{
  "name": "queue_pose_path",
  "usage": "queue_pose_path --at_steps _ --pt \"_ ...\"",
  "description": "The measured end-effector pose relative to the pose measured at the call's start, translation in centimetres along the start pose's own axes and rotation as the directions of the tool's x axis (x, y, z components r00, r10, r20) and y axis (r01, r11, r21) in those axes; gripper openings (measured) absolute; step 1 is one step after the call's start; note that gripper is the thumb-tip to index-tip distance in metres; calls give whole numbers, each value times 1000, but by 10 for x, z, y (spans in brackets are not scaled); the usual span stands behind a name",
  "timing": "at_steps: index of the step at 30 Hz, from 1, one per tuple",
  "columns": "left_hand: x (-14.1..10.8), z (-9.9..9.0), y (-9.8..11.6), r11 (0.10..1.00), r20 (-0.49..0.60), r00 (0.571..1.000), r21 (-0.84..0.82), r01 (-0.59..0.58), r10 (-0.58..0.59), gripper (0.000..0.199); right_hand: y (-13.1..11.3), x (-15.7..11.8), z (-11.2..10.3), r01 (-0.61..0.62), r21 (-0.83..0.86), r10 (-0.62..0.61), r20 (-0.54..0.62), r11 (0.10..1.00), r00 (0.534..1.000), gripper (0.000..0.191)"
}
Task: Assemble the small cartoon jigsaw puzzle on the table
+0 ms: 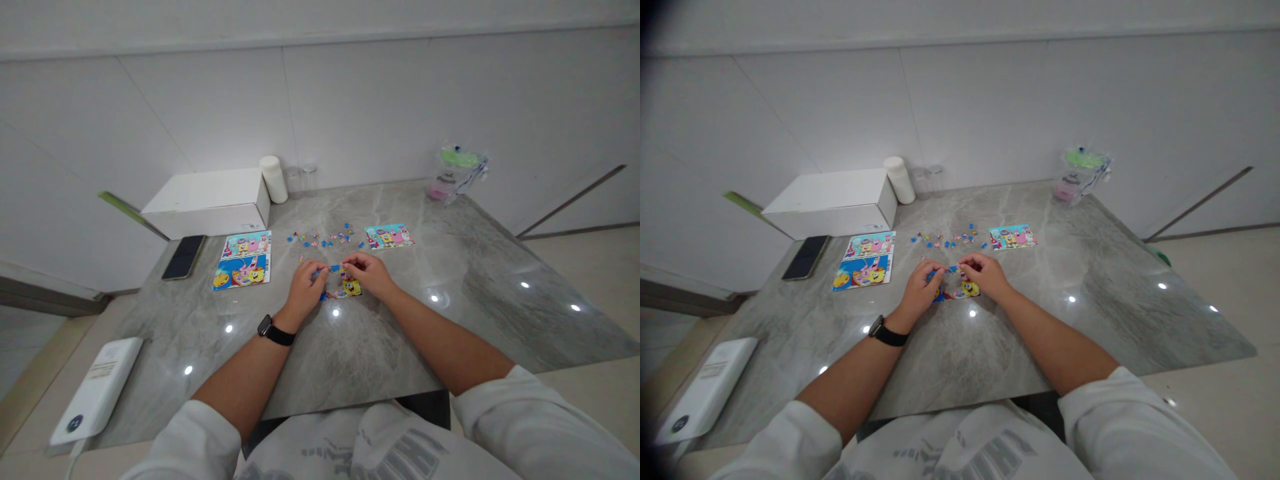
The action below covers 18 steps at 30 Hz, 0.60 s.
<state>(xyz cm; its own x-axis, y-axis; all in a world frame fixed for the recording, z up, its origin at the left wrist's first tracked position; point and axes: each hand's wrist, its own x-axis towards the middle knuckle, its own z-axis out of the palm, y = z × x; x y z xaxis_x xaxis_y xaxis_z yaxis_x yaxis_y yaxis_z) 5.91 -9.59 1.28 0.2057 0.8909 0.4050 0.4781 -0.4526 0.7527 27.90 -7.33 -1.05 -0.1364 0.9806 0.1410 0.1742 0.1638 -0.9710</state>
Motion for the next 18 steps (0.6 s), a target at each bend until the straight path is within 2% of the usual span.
queue_pose_path --at_steps 4,11,18 --pt "0 -1 -1 1000 -9 1000 -12 2 -2 16 0 7 -13 43 -72 -48 -78 996 996 27" --pt "-1 -1 -2 999 -28 999 24 -36 37 13 0 12 -29 21 -222 -29 -32 975 999 18" --pt "-2 -1 0 998 -21 999 42 -36 36 15 -4 14 -49 -49 -539 51 -12 841 999 8"
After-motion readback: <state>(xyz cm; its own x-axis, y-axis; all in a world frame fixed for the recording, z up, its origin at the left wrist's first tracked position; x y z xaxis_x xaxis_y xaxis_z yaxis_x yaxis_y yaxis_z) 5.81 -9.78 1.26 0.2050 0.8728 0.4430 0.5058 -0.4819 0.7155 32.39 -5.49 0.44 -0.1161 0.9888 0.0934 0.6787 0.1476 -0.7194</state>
